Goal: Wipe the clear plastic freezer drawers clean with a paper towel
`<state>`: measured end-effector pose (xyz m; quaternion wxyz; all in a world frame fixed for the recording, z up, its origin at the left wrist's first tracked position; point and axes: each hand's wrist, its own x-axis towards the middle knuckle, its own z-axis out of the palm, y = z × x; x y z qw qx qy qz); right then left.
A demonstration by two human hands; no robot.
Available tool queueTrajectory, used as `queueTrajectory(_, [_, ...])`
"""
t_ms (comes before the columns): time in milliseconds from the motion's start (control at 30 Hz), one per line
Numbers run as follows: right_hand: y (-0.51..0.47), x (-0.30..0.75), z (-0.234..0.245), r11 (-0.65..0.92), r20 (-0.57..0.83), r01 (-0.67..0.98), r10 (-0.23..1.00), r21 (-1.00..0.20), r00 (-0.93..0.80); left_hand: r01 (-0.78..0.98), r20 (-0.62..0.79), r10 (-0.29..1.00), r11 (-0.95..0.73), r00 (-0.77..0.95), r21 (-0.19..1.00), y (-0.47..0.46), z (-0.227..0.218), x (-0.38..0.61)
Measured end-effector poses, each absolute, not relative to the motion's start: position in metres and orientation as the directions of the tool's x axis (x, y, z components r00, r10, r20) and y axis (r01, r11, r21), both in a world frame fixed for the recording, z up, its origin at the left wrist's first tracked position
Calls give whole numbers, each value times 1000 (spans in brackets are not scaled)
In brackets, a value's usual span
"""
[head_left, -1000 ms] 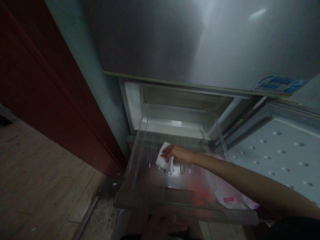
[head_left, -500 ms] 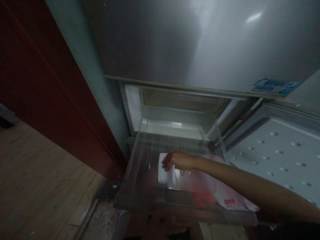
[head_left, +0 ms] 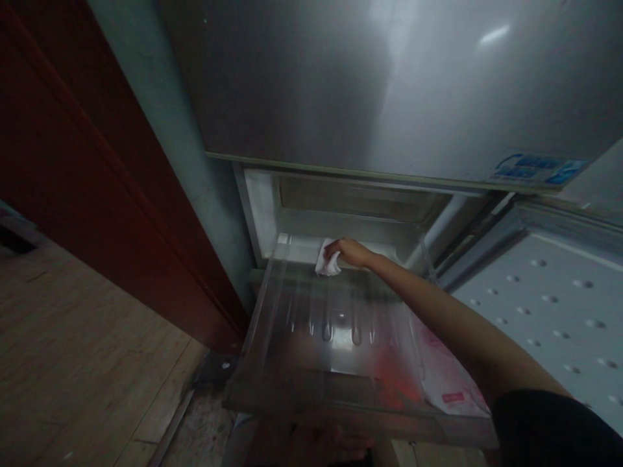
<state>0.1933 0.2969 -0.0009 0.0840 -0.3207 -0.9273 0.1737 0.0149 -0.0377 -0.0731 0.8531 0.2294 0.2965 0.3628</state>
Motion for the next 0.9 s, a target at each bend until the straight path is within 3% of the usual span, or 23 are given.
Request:
queueTrajectory(100, [303,198,-5,704,79,601,672,-379,-737,-469,-355,762,624,541,625,-38,-72,13])
queueTrajectory(233, [284,202,-17,707,63,563,645,-427,-762,-392,-393,731,650,558,651,-37,-73,14])
queueTrajectory(433, [218,195,-42,743,17,423,503,-519,-864,-428,-396,748,642,533,636,-39,-84,17])
queueTrajectory(600, [163,191,-71,760,-11,217,266,-613,-964,-455,-391,760,633,520,626,-44,-93,19])
queueTrajectory(800, [153,191,-78,755,-68,204,208,-623,-976,-461,-384,763,629,520,625,-43,-88,18])
queueTrajectory(900, [174,193,-69,776,-69,229,234,-588,-970,-415,-409,744,647,529,640,-42,-86,17])
